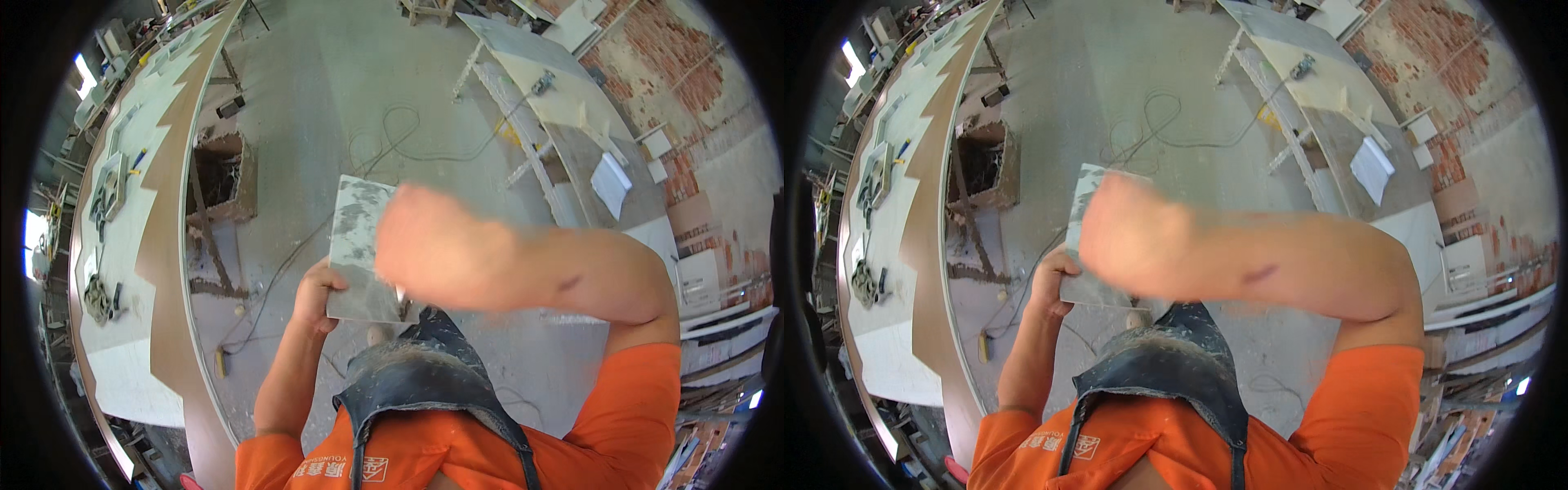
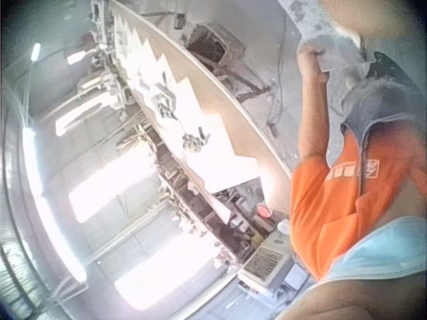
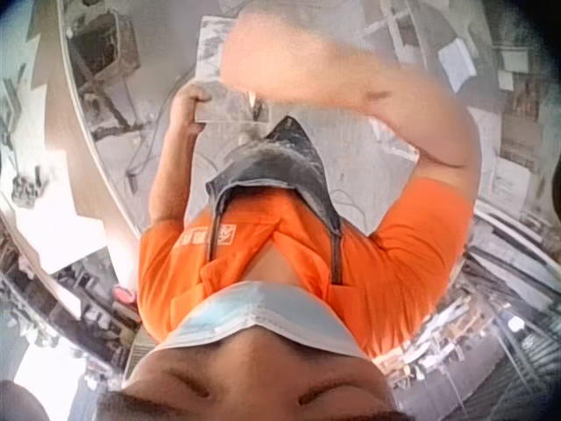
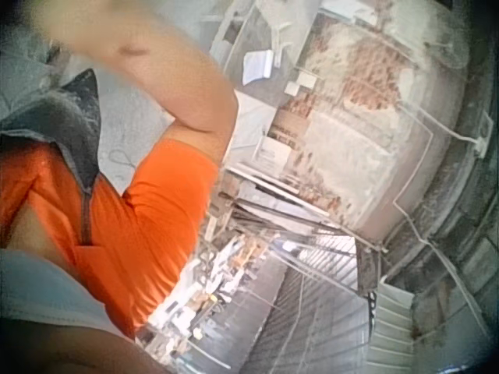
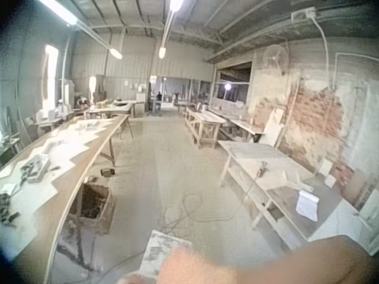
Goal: The person scoops white filler from a red bucket onto a metal hawk and uses a putty knife to apply it along the edges of a large wooden panel. They repeatedly load the knife and smooth the filler into seams and joints on the panel's surface.
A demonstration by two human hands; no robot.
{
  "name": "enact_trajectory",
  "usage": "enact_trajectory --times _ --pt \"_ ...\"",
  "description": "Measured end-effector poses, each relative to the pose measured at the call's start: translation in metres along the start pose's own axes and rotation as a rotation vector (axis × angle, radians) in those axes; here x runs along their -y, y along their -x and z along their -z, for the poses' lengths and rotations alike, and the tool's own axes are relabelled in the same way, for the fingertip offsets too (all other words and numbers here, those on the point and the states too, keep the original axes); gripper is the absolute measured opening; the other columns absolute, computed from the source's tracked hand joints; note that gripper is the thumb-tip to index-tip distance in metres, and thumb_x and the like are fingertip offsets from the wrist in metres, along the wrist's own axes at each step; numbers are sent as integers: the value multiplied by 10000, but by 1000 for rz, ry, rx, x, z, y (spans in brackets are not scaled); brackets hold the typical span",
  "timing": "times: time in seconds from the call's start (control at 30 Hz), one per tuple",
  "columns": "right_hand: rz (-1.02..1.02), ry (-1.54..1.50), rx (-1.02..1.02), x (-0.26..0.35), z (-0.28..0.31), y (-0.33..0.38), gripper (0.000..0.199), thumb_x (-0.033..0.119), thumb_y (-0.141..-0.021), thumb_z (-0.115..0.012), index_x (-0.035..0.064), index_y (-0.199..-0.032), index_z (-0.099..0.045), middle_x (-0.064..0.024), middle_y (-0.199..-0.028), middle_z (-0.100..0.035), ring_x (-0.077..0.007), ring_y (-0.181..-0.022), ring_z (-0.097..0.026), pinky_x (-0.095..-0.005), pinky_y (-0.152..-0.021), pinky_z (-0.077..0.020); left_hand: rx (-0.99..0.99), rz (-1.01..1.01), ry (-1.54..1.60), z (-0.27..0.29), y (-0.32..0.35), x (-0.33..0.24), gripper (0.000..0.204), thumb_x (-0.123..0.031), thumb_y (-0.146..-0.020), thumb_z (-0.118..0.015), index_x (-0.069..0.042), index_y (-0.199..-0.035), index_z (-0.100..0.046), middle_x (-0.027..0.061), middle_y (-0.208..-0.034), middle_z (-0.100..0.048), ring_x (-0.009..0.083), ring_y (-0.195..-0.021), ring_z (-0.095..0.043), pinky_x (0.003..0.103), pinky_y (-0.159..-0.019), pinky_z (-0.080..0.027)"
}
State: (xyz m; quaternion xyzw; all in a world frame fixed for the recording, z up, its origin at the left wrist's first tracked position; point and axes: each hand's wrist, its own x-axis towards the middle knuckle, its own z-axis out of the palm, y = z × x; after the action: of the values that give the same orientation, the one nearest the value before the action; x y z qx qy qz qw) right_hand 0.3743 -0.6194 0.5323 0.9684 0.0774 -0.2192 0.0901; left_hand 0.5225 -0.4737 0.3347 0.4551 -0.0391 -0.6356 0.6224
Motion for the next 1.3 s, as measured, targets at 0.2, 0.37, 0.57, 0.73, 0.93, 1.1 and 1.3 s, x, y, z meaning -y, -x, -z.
enact_trajectory --times 0.2,0.37,0.57,0.73,0.93,1.1,1.3 --pt "-293 -438 -542 -185 -74 -45 249 127 -864 -662 88 -1108 -700 -144 -977 -704 -239 -934 -681 -366 -780 -525 -65 -308 264 -16 -134 -82 654 -6 -683 -484 28 -1334 -541 146 -1175 -658 294 -1026 -653 390 -931 -545" --pt "-422 -1994 -322 -282 -147 -83 371 141 -1000 -575 59 -1360 -536 -109 -939 -689 -136 -581 -625 -254 -482 -481 -196 -575 207 -28 -246 -153 641 12 -689 -474 28 -1326 -545 144 -1212 -658 289 -1066 -653 406 -981 -535" --pt "-248 -2394 -281 -419 -179 -185 459 159 -994 -598 -15 -1399 -468 -135 -908 -680 -125 -500 -575 -257 -383 -425 -278 -724 21 -44 -346 -219 627 61 -651 -467 60 -1268 -578 128 -1106 -684 214 -922 -671 292 -833 -545" --pt "-174 -2401 -275 -546 -171 -273 455 159 -988 -605 -7 -1395 -485 -133 -903 -681 -126 -499 -575 -257 -375 -411 -298 -643 -91 -45 -435 -299 661 49 -602 -477 87 -1251 -594 120 -1035 -704 197 -844 -675 256 -754 -532" --pt "-208 -2321 -299 -726 -165 -404 414 157 -978 -620 18 -1364 -563 -103 -880 -690 -113 -493 -573 -241 -371 -397 -244 -536 -59 -3 -590 -409 691 37 -579 -488 95 -1259 -595 149 -1084 -706 229 -868 -683 296 -764 -550" --pt "-208 -1827 -508 -882 -120 -490 402 140 -966 -639 44 -1356 -616 -66 -942 -693 -108 -657 -605 -255 -556 -478 -155 -413 96 9 -708 -522 677 47 -598 -491 103 -1266 -589 153 -1092 -698 241 -897 -680 312 -801 -562" --pt "-92 -1021 -697 -1009 -109 -583 396 133 -914 -658 148 -1310 -643 -114 -966 -663 -314 -850 -629 -380 -771 -513 -73 -436 378 27 -825 -640 737 -19 -595 -543 90 -1324 -549 212 -1195 -667 342 -1022 -680 425 -925 -564"
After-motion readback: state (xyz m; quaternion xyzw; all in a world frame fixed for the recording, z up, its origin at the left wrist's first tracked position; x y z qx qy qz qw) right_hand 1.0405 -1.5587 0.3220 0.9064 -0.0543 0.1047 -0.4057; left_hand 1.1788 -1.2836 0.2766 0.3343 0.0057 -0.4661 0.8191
